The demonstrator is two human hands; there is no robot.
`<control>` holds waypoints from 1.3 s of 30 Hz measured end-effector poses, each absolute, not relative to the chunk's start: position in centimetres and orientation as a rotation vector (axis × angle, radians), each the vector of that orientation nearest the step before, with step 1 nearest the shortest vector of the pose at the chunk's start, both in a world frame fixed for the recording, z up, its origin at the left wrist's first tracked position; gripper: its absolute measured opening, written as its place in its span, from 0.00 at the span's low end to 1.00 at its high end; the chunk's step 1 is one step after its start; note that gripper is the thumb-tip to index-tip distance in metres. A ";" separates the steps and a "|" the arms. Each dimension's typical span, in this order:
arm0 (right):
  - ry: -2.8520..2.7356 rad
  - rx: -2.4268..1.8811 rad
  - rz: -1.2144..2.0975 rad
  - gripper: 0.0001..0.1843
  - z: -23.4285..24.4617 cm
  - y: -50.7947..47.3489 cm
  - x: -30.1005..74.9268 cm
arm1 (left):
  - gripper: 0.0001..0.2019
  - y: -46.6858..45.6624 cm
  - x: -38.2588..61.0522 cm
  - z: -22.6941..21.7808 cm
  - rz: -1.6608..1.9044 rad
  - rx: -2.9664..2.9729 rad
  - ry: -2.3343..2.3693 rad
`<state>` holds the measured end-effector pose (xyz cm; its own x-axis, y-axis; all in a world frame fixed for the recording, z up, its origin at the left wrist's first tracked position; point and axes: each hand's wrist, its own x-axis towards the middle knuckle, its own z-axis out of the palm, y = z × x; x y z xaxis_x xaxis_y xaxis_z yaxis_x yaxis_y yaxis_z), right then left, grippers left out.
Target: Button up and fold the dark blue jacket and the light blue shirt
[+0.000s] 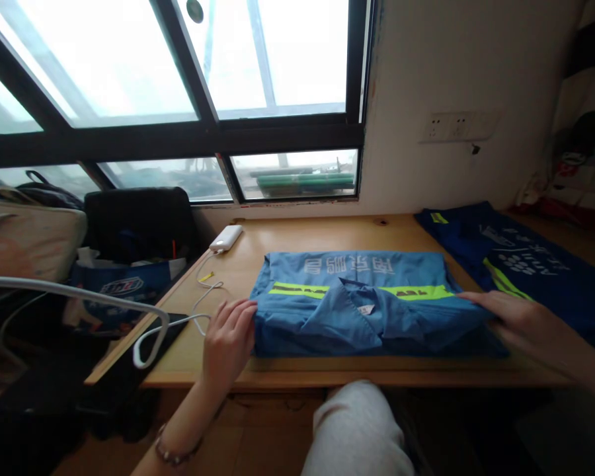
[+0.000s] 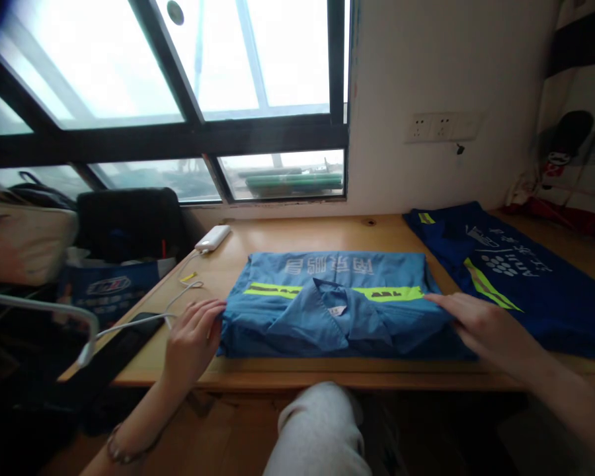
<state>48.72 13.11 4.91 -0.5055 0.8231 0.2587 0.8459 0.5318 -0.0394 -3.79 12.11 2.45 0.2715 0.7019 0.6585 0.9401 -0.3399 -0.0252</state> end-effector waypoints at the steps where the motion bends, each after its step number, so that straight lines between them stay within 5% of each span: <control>1: -2.529 -1.411 -0.108 0.28 4.1 12.0 48.8 | 0.11 11.2 -4.1 1.6 -0.802 -2.145 -1.531; 9: -2.308 -1.601 0.058 0.24 -2.5 9.1 48.1 | 0.18 7.0 -4.0 -2.4 -1.139 -2.196 -2.044; 14: -1.718 -1.912 0.064 0.41 -4.9 9.7 48.3 | 0.34 8.2 -4.1 -1.1 -1.134 -1.736 -2.671; 19: -1.381 -2.075 0.348 0.56 -4.3 10.8 47.7 | 0.22 10.4 -2.7 -0.2 -0.907 -1.871 -2.786; 23: -1.197 -1.892 0.945 0.38 -0.4 10.1 46.3 | 0.15 10.4 -1.1 0.1 -0.780 -1.754 -2.727; 28: -0.712 -1.541 1.541 0.23 2.6 6.1 44.6 | 0.13 9.1 -1.5 -0.8 -1.230 -1.635 -2.715; 32: -0.557 -1.477 1.347 0.27 0.1 3.9 44.3 | 0.17 8.0 -2.2 -2.3 -1.437 -1.624 -2.675; 39: -0.633 -1.504 0.482 0.39 -5.1 5.1 43.4 | 0.20 7.0 -0.5 -2.7 -1.300 -1.646 -2.506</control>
<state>43.39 5.09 -5.13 0.7525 0.6530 0.0857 0.0908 0.0261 -0.9955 -0.49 6.97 -2.72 -0.4866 0.8198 0.3020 0.7191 0.1795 0.6713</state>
